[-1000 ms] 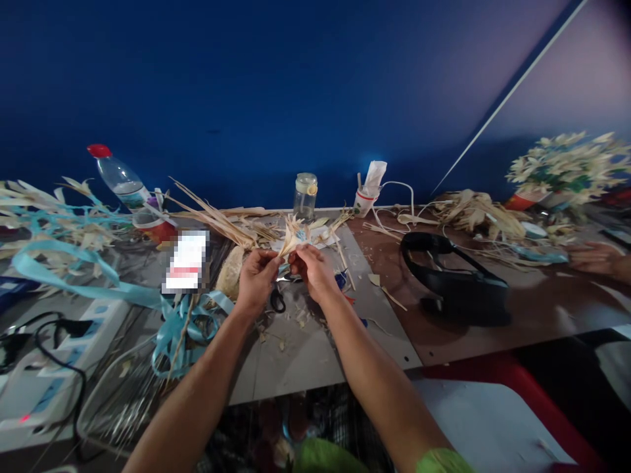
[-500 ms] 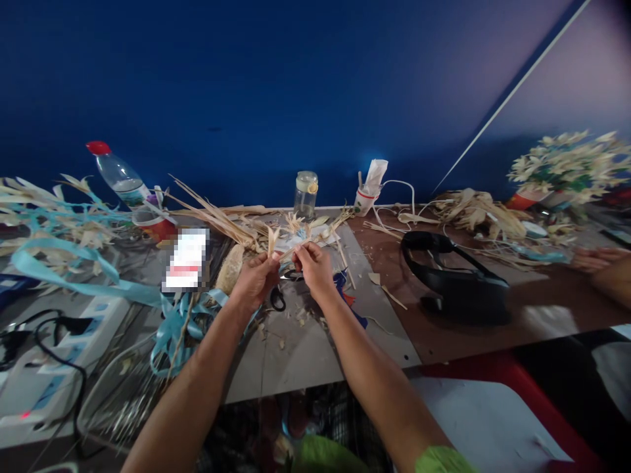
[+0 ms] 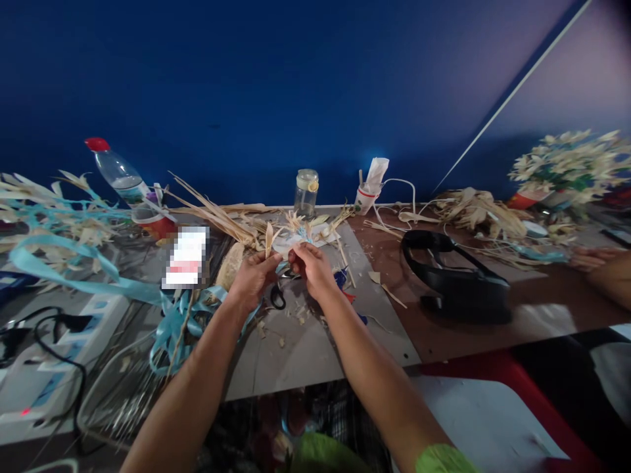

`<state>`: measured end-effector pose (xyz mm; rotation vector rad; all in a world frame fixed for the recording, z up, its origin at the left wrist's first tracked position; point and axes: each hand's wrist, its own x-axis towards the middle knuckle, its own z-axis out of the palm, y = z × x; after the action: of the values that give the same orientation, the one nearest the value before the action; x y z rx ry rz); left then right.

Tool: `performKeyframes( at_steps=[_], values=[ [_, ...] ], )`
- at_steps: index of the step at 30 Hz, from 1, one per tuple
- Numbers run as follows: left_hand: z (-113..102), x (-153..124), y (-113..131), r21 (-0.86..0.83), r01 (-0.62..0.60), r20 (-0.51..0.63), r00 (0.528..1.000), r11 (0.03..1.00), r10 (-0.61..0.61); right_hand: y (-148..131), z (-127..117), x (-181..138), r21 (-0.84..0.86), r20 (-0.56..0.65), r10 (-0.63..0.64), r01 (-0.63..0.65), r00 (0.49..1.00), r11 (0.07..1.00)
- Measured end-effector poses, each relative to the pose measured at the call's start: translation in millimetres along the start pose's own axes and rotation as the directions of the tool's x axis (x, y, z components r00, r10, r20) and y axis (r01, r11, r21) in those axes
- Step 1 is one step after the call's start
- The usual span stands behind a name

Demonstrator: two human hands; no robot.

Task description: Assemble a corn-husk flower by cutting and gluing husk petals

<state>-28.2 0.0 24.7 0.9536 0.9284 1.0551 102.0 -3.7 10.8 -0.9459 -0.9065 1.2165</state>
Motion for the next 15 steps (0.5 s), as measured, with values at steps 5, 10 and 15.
performKeyframes(
  at_steps=[5,10,15],
  values=[
    [-5.6,5.3,-1.2,-0.04,-0.048,-0.13,0.991,0.998,0.042,-1.9,-1.4,-0.9,-0.208,-0.023,-0.075,0.069,0.997,0.976],
    [-10.6,10.6,-4.2,-0.104,-0.061,-0.136,0.99,0.993,0.047,5.0,-0.3,-3.3,-0.537,0.071,-0.292,0.283,0.954,0.795],
    [-9.7,10.8,-4.6,-0.109,-0.058,-0.132,0.99,0.992,0.044,10.9,2.0,-2.8,-0.55,0.049,-0.281,0.26,0.959,0.793]
  ],
)
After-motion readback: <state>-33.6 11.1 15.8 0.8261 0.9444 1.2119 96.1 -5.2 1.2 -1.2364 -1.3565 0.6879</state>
